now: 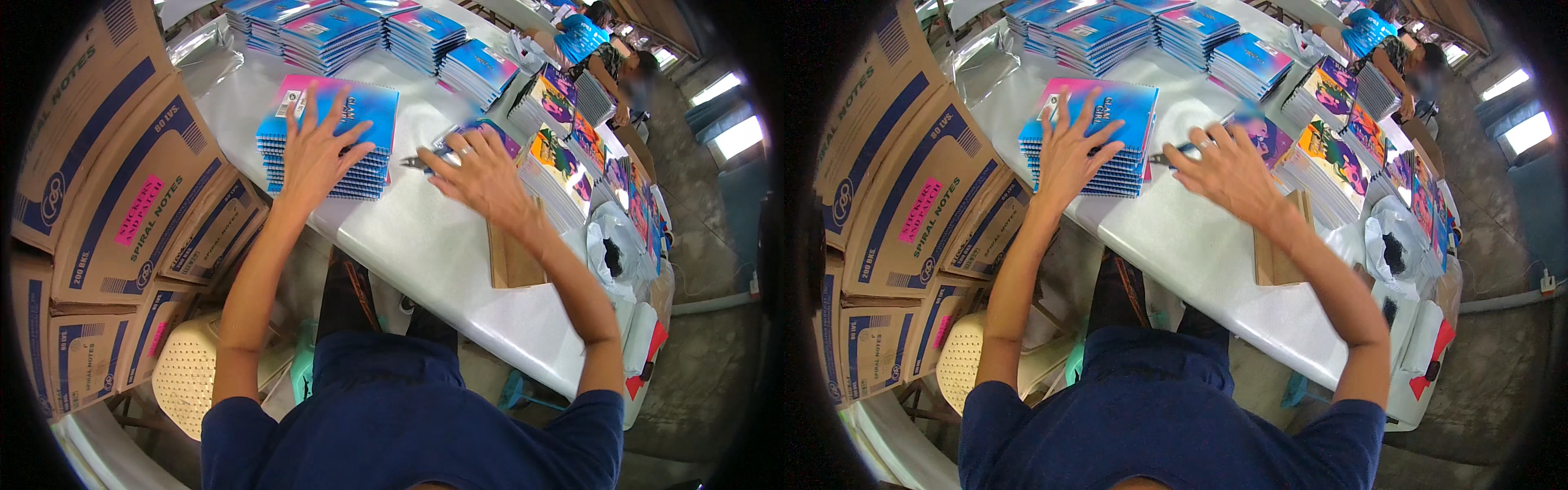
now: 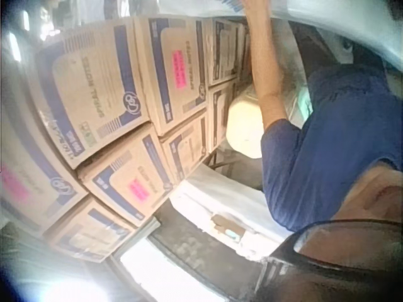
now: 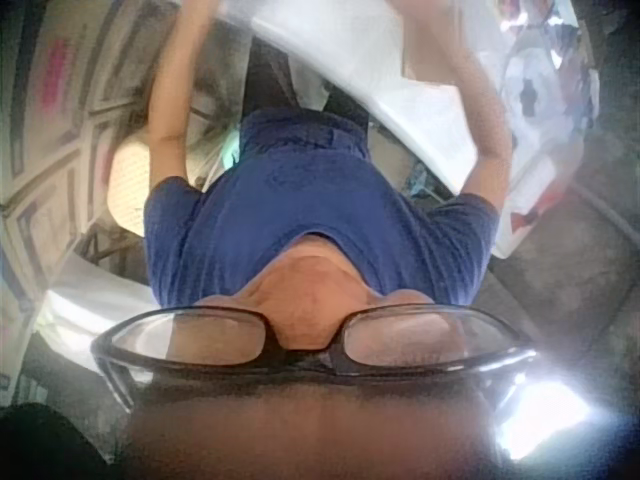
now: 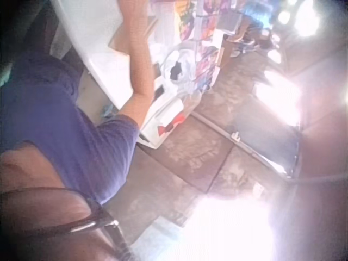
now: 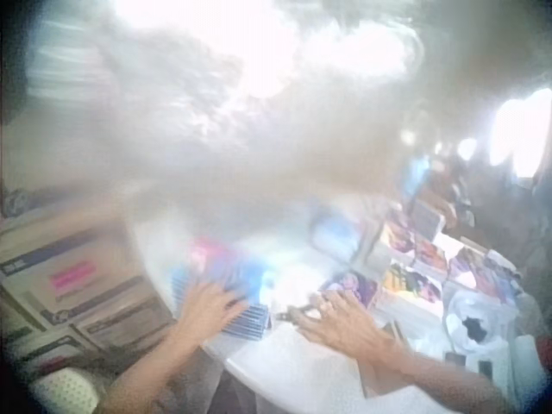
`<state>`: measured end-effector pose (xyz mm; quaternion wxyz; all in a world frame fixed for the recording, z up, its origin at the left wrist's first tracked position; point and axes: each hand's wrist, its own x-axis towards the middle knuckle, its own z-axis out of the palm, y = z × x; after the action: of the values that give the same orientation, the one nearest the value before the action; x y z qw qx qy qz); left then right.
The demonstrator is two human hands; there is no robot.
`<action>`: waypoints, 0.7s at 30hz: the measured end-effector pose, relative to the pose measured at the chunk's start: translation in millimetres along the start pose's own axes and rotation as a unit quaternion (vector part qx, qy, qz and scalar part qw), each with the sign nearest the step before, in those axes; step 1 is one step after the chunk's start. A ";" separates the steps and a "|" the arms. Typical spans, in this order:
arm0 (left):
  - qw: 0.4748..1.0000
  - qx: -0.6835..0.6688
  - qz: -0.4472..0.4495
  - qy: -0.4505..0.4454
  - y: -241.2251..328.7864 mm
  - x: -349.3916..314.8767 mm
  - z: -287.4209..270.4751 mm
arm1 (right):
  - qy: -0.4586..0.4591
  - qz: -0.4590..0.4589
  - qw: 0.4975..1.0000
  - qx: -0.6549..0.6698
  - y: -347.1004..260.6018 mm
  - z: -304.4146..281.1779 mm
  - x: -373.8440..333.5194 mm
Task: The person binds notebooks by manually threading a spiral coil through the holes in a stack of covers and paper, then cuts the excess coil using pliers.
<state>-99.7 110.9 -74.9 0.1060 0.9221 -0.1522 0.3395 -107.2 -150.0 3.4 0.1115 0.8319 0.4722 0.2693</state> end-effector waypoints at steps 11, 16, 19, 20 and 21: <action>0.995 -0.071 -0.012 -0.072 -5.2 1.0 19.1 | -0.054 -0.285 0.954 -0.076 39.7 9.1 65.8; 0.995 -0.069 -0.006 -0.074 -5.8 0.5 19.9 | -0.036 -0.304 0.947 -0.096 36.3 9.2 66.1; 0.994 -0.064 -0.011 -0.087 -5.0 1.9 15.5 | -0.072 -0.253 0.957 -0.120 18.3 6.7 57.8; 0.993 -0.063 -0.018 -0.097 -3.1 3.4 12.9 | -0.091 -0.225 0.961 -0.132 9.0 3.7 55.7; 0.992 -0.062 -0.024 -0.107 -2.1 4.1 11.7 | -0.166 -0.175 0.964 -0.115 -2.1 1.8 56.8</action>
<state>-89.1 108.5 -81.1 0.1540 0.9483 -0.1608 0.2261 -84.5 -100.7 20.4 0.3289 0.7507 0.5512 0.1566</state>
